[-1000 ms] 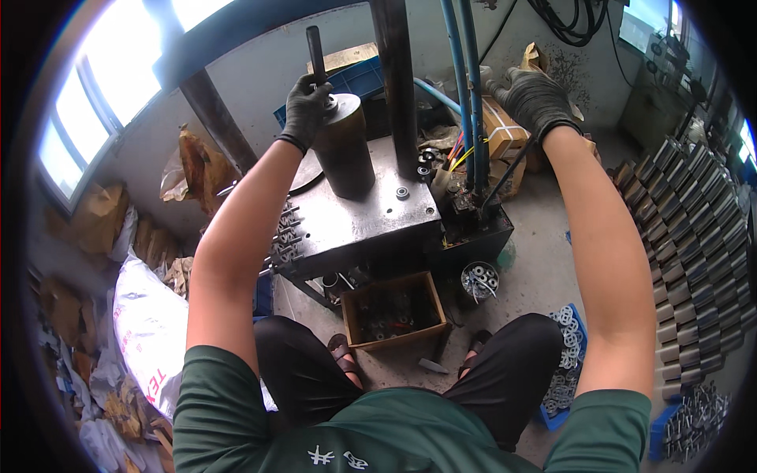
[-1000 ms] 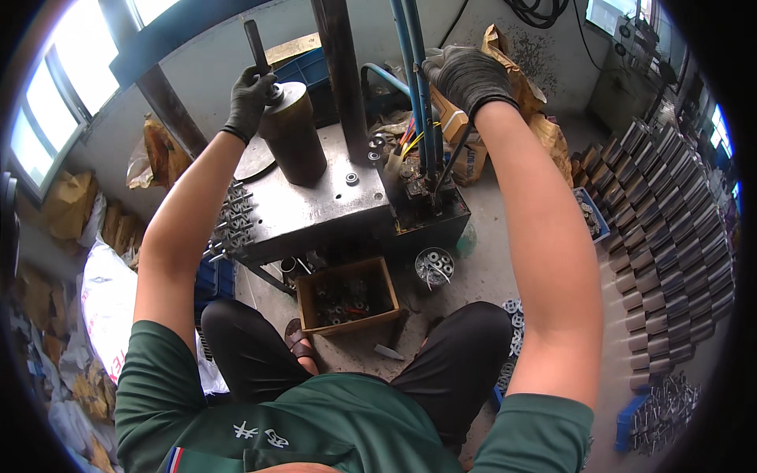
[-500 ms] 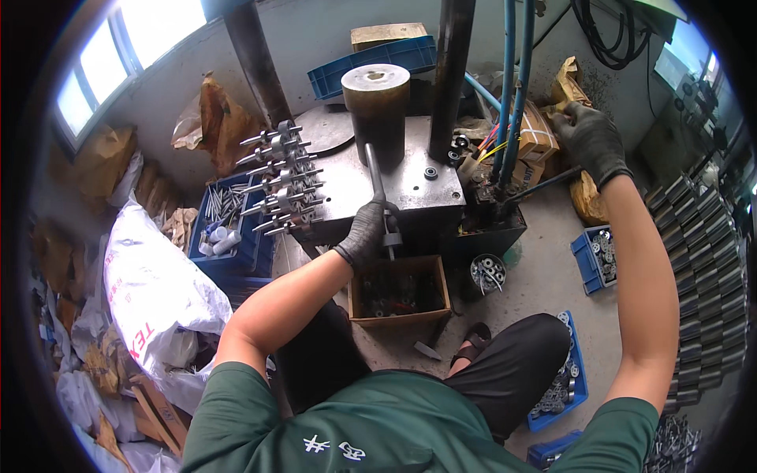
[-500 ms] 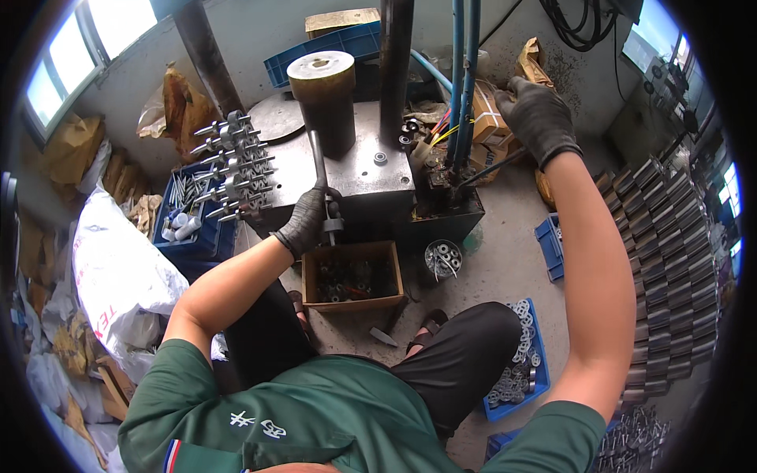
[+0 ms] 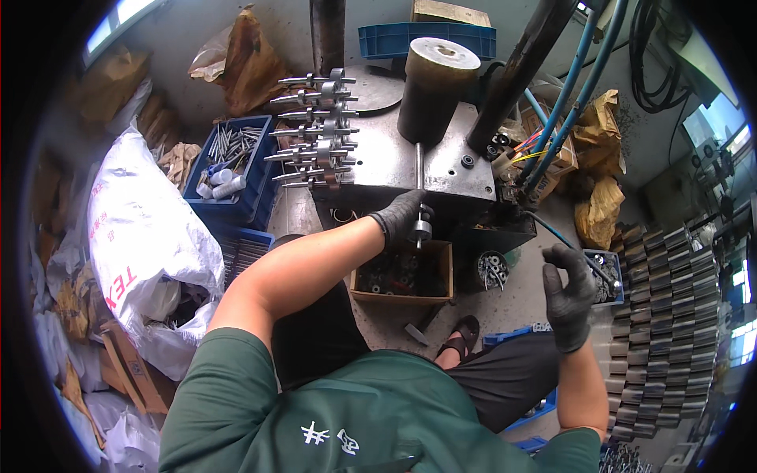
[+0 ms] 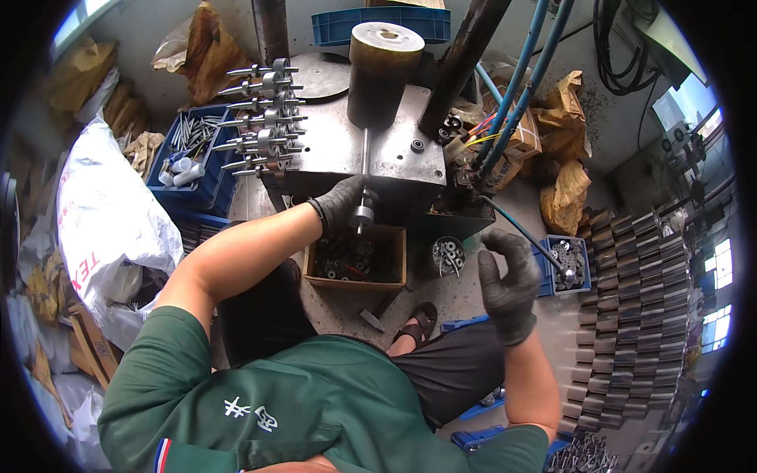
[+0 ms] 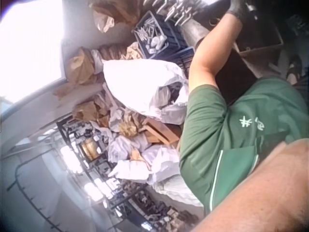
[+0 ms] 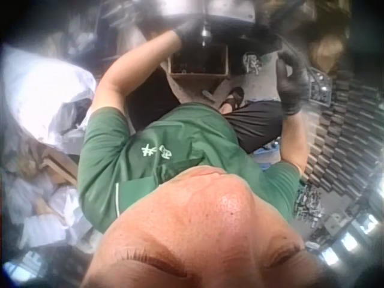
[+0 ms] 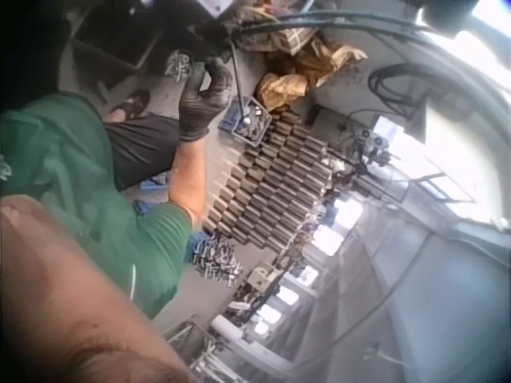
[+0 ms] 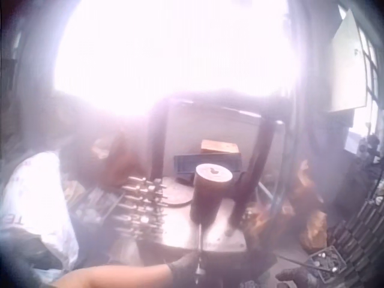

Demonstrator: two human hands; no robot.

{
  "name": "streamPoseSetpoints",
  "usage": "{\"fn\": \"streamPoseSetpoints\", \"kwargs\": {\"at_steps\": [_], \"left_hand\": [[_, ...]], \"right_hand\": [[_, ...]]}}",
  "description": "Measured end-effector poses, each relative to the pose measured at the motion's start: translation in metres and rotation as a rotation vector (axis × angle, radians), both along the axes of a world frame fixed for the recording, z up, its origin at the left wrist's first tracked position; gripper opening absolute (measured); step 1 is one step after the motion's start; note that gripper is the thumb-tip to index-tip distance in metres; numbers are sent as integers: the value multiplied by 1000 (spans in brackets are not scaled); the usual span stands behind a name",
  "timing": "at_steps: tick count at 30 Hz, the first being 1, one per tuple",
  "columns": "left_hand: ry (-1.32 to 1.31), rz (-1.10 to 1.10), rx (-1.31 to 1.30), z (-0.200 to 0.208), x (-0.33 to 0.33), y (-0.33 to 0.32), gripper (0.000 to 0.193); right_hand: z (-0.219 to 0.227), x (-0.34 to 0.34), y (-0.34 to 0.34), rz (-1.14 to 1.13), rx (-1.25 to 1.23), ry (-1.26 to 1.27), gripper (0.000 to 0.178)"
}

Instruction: The recorder is using a manual press machine to assemble small metal components into a larger unit.

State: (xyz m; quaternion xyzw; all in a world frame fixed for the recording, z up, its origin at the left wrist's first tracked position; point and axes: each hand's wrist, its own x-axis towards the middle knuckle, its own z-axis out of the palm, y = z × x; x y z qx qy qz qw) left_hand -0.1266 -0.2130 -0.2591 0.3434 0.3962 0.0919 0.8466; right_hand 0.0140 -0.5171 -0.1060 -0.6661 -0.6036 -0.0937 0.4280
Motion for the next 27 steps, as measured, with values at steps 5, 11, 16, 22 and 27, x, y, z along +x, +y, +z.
{"fn": "streamPoseSetpoints", "kwargs": {"at_steps": [5,11,16,22,27], "left_hand": [[-142,-163,27,18,-20,-55,31],[-338,-297,551,66,-36,-82,43],[-316,-193,707,81,-45,-66,45],[-400,-162,725,84,-51,-60,42],[-327,-208,758,86,-56,-61,45]], "right_hand": [[-117,-34,60,100,-33,1600,40],[-127,-56,80,523,-78,2156,47],[-114,-49,96,664,-19,1934,55],[-170,-27,98,1246,-159,2382,55],[-143,-46,98,616,-193,2290,61]]}}
